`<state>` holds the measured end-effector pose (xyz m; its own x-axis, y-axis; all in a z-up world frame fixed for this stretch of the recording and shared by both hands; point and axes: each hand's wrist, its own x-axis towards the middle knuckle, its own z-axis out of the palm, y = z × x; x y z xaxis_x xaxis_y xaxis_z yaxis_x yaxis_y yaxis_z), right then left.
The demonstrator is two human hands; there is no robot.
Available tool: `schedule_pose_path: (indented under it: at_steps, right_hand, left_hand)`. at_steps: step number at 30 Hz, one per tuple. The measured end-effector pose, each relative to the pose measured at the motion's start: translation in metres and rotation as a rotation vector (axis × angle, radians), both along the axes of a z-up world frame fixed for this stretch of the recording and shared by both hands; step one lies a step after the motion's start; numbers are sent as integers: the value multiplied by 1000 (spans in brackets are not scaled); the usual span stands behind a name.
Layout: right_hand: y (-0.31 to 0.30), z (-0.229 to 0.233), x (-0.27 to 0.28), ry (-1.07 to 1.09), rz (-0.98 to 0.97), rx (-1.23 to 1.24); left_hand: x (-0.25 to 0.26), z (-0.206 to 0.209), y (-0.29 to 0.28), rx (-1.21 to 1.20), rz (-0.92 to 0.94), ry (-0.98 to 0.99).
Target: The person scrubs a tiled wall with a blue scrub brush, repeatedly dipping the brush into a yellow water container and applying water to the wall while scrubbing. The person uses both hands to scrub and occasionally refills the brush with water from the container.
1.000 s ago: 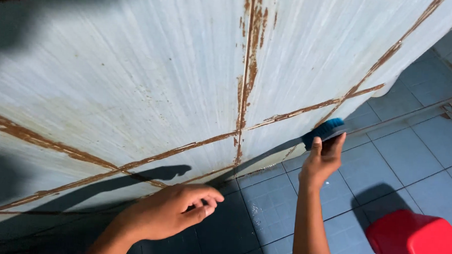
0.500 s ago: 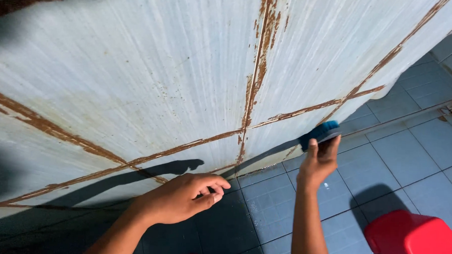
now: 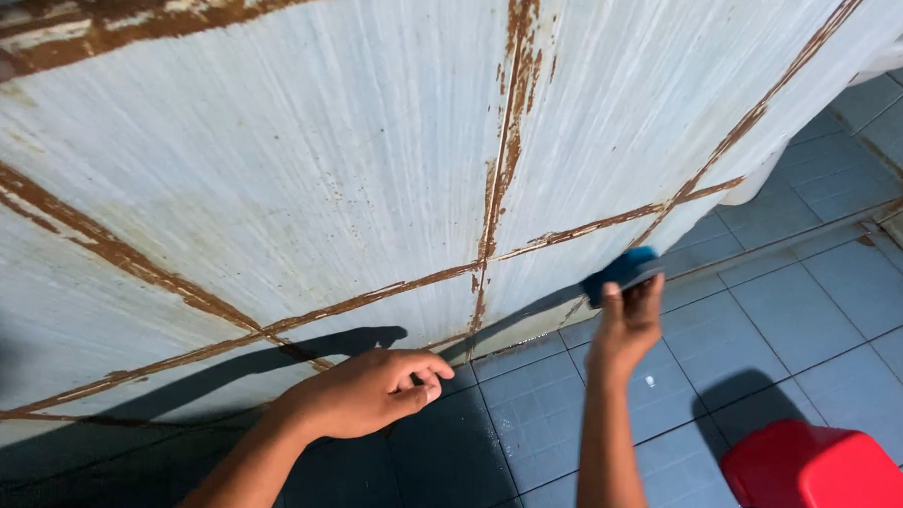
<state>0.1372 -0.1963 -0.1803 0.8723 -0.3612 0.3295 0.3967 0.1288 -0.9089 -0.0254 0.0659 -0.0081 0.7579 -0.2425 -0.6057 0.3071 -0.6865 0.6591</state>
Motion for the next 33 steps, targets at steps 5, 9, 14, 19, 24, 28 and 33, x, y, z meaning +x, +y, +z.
schedule_pose_path:
  at_steps: [5,9,14,19,24,28,33]
  right_hand:
    - [60,10,-61,-95,-26,-176]
    - [120,-50,-120,1,-13,-456]
    - [30,-59,-28,2,22,-38]
    - [33,-24,-35,-6,37,-17]
    - [113,-52,-119,105,64,-353]
    - [68,-50,-78,297,127,-245]
    - [-2,-56,-3,107,38,52]
  left_hand:
    - [1,11,6,69,21,11]
    - [8,-9,8,2,-9,-160]
    - [-4,0,-9,50,-56,-54]
    - [-14,1,-4,91,-140,26]
    - [-7,5,-3,140,-50,78]
    - [-7,-5,-6,90,-33,2]
    - [-13,6,-3,78,-120,151]
